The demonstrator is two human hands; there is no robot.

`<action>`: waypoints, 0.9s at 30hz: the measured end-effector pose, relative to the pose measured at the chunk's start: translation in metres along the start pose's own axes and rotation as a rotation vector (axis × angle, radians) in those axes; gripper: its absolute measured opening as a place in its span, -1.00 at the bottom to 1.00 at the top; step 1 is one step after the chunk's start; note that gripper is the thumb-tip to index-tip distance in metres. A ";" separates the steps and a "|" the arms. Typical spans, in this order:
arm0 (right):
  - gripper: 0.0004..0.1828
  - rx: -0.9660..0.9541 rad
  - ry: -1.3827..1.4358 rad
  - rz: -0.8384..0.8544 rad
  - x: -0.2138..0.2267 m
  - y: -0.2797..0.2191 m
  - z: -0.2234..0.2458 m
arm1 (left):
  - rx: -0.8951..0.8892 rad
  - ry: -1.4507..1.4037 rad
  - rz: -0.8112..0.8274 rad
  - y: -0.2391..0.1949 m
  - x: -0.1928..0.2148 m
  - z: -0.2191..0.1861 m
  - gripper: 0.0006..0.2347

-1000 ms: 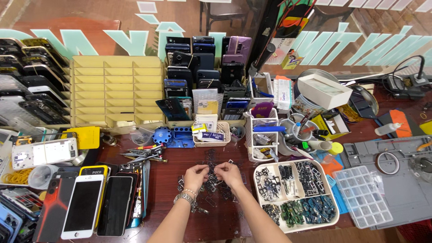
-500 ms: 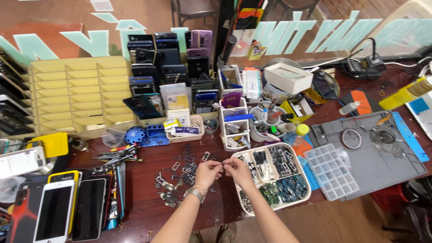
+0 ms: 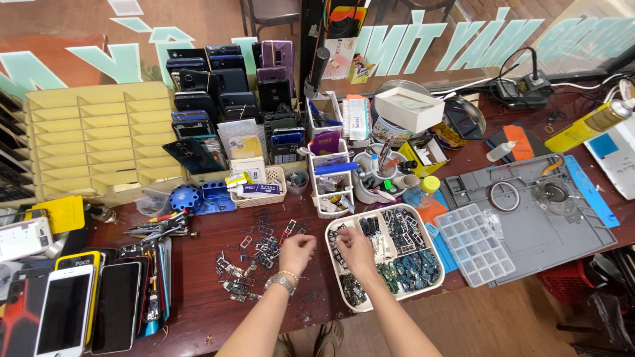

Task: The person sorts small electronic components from a pile on the table into a compartmentalized tray. They repeatedly pick up individual pieces, inspect them, and place them into specific sections of the tray. The task involves handling various small parts and organizing them by type.

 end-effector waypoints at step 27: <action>-0.91 -0.158 0.203 0.401 -0.128 0.031 0.015 | 0.065 0.158 -0.142 0.008 0.078 0.005 -0.87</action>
Point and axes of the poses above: each hand's wrist, its own y-axis towards the middle knuckle, its own x-axis out of the back of the hand, z = x × y, the point moved 7 cm from there along y, towards the middle knuckle, and after that the axes turned 7 degrees about -y, right-handed, at the moved point
